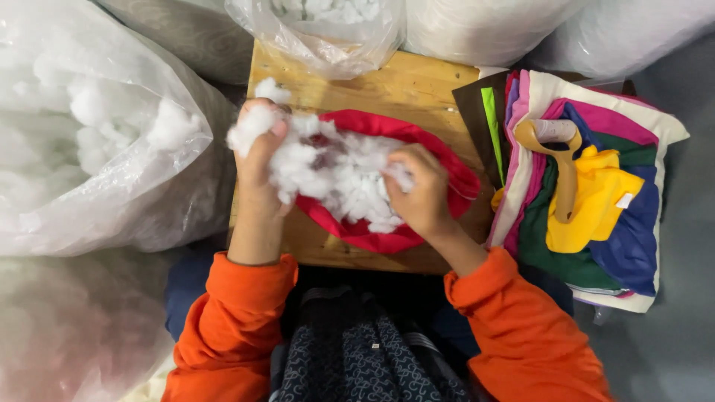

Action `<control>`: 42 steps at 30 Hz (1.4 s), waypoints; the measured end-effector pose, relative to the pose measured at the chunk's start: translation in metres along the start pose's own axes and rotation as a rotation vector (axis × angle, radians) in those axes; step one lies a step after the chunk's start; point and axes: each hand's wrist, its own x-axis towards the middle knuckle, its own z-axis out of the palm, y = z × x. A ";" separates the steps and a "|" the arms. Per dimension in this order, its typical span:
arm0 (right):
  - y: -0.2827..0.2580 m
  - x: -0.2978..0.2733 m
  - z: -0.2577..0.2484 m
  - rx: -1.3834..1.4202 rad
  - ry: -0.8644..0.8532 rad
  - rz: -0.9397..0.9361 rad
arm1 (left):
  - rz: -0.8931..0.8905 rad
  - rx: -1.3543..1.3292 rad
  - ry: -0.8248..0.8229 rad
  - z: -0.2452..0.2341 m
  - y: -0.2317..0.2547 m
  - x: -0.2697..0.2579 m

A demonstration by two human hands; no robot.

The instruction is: A person cleans a red fabric pillowcase with a lint roller and then stuffs it with white fiberfill material.

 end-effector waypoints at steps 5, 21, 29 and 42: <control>-0.008 0.000 0.011 -0.275 -0.375 -0.168 | -0.161 -0.476 -0.060 0.009 0.012 -0.009; 0.054 -0.030 0.012 -0.563 -0.314 -0.357 | -0.280 0.139 -0.311 0.046 0.023 -0.026; -0.017 0.017 -0.048 -0.244 -0.558 -0.006 | -0.147 0.170 -0.362 0.033 0.010 -0.023; -0.002 0.000 -0.048 0.521 -0.259 0.452 | -0.162 0.473 -0.404 0.051 -0.024 -0.036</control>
